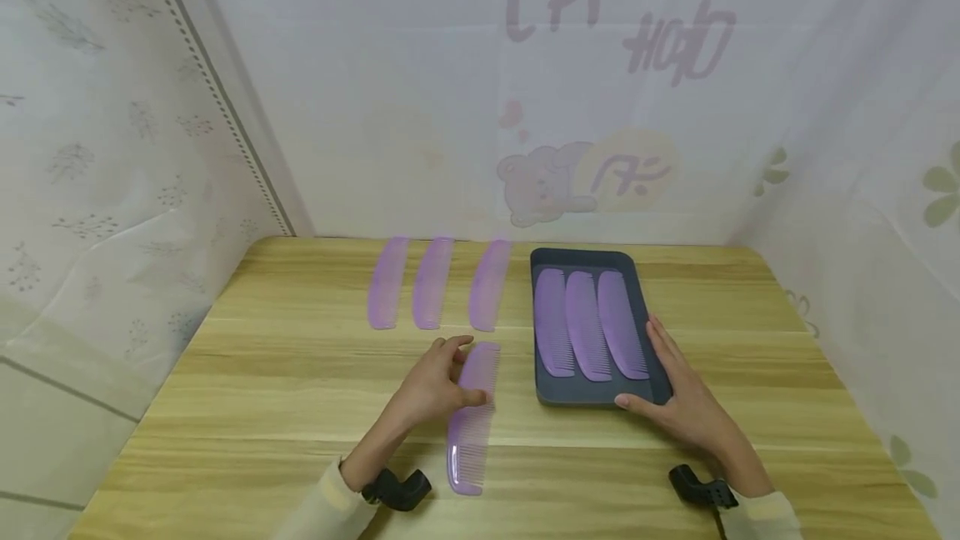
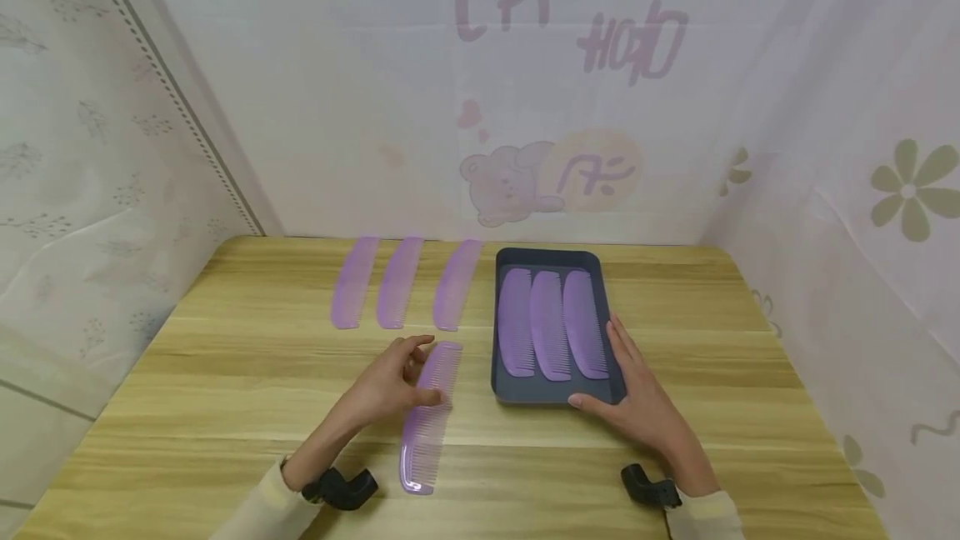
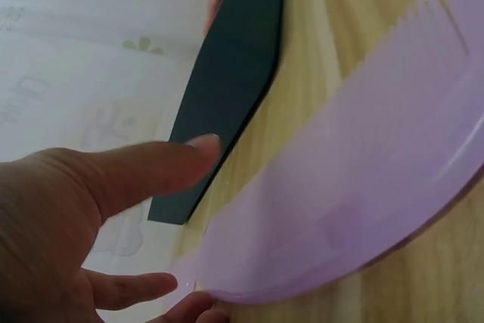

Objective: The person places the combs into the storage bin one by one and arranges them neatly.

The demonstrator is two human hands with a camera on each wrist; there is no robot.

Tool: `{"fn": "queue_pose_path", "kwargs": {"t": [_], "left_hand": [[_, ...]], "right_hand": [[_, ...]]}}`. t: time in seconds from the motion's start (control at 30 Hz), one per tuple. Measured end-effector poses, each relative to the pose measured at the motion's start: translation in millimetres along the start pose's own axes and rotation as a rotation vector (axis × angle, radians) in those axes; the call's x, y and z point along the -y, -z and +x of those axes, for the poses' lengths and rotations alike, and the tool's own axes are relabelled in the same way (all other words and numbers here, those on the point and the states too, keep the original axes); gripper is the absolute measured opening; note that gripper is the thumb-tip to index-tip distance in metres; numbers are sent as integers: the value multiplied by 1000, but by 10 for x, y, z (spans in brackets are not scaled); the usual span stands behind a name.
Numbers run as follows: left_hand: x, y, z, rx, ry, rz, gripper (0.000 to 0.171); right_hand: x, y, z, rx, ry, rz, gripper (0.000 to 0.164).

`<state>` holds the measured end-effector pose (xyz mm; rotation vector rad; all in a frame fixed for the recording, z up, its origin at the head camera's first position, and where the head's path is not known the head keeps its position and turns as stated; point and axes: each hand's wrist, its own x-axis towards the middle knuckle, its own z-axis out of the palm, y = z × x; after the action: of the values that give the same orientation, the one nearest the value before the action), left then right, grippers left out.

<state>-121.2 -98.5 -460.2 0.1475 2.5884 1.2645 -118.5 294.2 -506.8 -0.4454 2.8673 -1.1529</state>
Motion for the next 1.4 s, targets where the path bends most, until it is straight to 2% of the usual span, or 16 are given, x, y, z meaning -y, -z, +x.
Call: {"fn": "queue_pose_path", "kwargs": {"t": [0.3,0.73,0.83,1.0,1.23,1.4], "left_hand": [[11,-117,-15,-74,-50,199,96],[-17,-114,-69,-108,-109,270,91],[-27,-105,-74,-111,-105,276,91],[-26,-75,-66,-103,-80,234,92],[24,-15,-37,-18,-41,56,95],[34,3,-25,27,-53,-25,95]], "right_hand": [[2,3,-3,5,7,5,119],[26,5,-24,10,9,27,118],[34,10,-14,7,9,27,118],[36,4,-6,10,11,18,118],[25,4,-10,-2,13,21,118],[22,0,-15,-4,15,22,118]]}}
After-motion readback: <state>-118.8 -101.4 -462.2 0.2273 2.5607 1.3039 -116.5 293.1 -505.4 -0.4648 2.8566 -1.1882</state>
